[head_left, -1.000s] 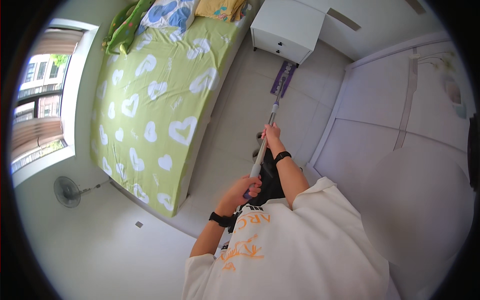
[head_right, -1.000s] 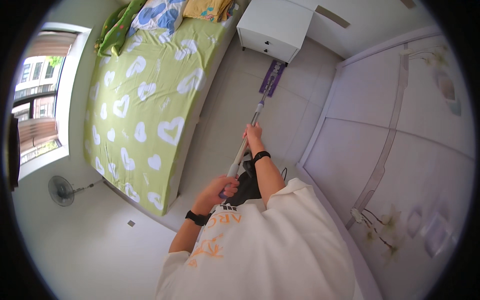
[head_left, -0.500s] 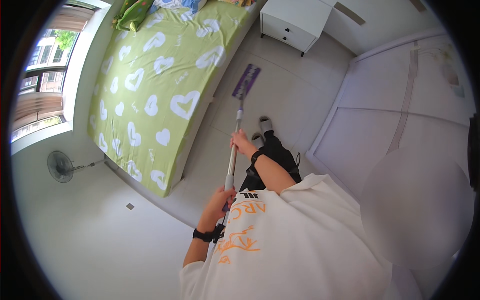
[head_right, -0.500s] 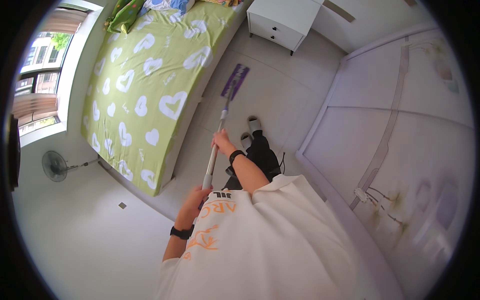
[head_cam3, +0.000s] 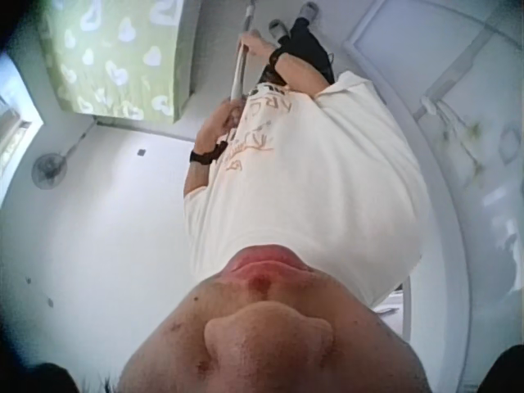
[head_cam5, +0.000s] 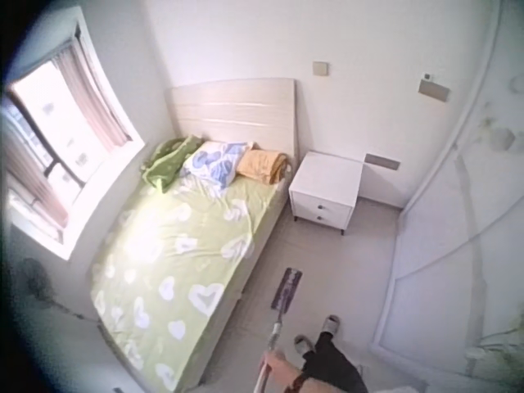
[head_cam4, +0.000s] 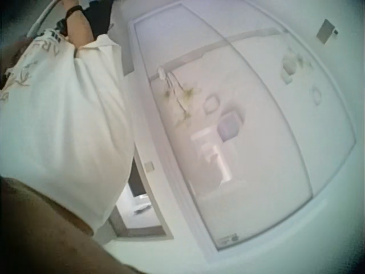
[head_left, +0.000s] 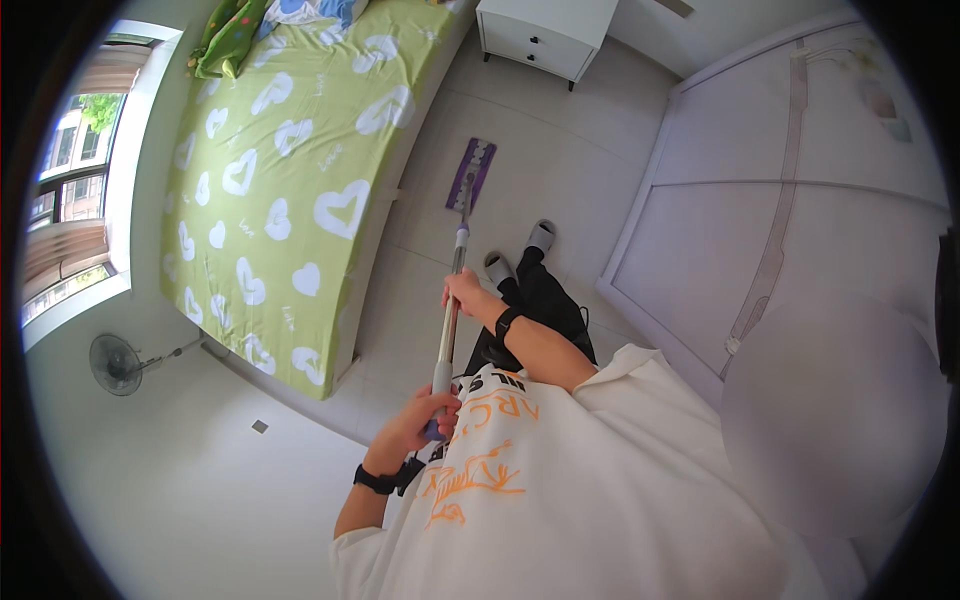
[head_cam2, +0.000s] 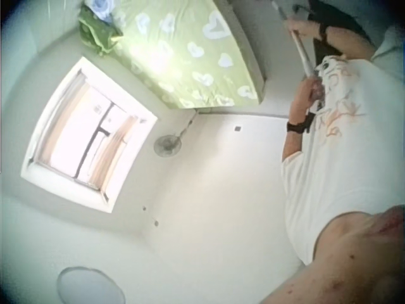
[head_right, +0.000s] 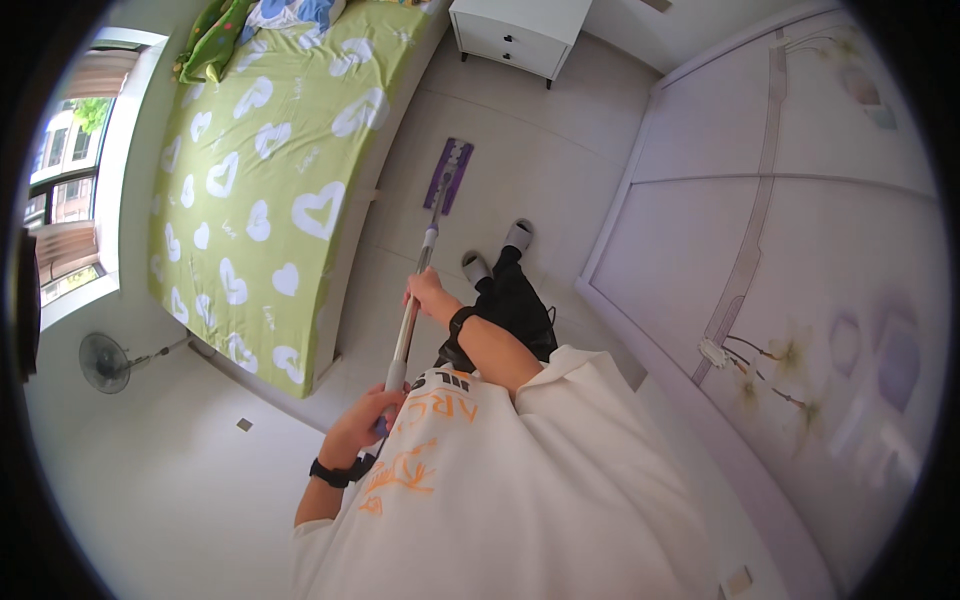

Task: The person is mopping the floor in a bedroom, a hallway, and a bathroom.

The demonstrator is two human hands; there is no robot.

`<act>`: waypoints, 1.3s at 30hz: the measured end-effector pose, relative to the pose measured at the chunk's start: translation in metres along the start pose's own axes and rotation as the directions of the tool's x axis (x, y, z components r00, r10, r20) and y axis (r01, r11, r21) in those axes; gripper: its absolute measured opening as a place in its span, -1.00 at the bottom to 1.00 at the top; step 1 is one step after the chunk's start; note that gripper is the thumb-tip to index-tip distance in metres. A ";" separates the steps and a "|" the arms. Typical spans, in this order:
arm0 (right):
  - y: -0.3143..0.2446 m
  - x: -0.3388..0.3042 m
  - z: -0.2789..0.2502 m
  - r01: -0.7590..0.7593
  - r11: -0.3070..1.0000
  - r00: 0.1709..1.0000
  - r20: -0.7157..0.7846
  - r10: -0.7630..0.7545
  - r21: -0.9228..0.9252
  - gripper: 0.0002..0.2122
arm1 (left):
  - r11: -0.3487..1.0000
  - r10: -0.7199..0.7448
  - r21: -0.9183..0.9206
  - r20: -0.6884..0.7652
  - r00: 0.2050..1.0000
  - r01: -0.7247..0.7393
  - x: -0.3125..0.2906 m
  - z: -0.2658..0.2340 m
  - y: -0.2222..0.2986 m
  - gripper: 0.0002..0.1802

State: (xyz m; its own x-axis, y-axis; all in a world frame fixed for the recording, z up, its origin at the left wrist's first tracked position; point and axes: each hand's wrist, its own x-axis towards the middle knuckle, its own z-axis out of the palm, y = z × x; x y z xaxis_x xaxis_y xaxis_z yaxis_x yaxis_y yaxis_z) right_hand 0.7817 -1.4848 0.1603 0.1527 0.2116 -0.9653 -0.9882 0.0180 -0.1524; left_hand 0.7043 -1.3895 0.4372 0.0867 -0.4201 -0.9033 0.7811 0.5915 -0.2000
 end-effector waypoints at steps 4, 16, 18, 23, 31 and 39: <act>-0.019 0.010 -0.031 0.125 0.992 0.986 -0.113 -0.126 -0.018 -0.84 | 0.998 -0.043 0.059 0.116 0.992 0.037 0.027 0.001 0.015 -0.79; -0.081 0.018 -0.088 0.392 0.884 0.909 -0.252 -0.331 0.254 -0.91 | 0.982 -0.136 0.153 0.184 0.973 0.108 0.085 0.050 0.065 -0.83; -0.093 0.019 -0.099 0.432 0.827 0.896 -0.277 -0.347 0.360 -0.93 | 0.978 -0.142 0.182 0.212 0.967 0.103 0.099 0.063 0.074 -0.83; -0.151 0.038 -0.143 0.481 0.798 0.863 -0.359 -0.357 0.363 -0.93 | 0.987 -0.131 0.122 0.249 0.959 0.104 0.142 0.110 0.101 -0.83; -0.274 0.077 -0.237 0.559 0.829 0.755 -0.398 -0.521 -0.025 -0.95 | 0.961 -0.239 -0.042 0.365 0.900 0.272 0.224 0.231 0.141 -0.82; -0.383 0.069 -0.300 0.408 0.613 0.901 -0.187 -0.392 0.677 -0.91 | 0.898 -0.046 0.440 0.138 0.989 -0.020 0.251 0.378 0.192 -0.82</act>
State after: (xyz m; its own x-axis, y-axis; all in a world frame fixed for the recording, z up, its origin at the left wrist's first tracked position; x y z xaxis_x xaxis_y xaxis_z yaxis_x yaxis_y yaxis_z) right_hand 1.1748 -1.7698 0.0886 0.5281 0.0005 -0.8492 -0.5535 0.7586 -0.3438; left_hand 1.1095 -1.6412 0.3157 0.1353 -0.5378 -0.8322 0.9717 0.2363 0.0053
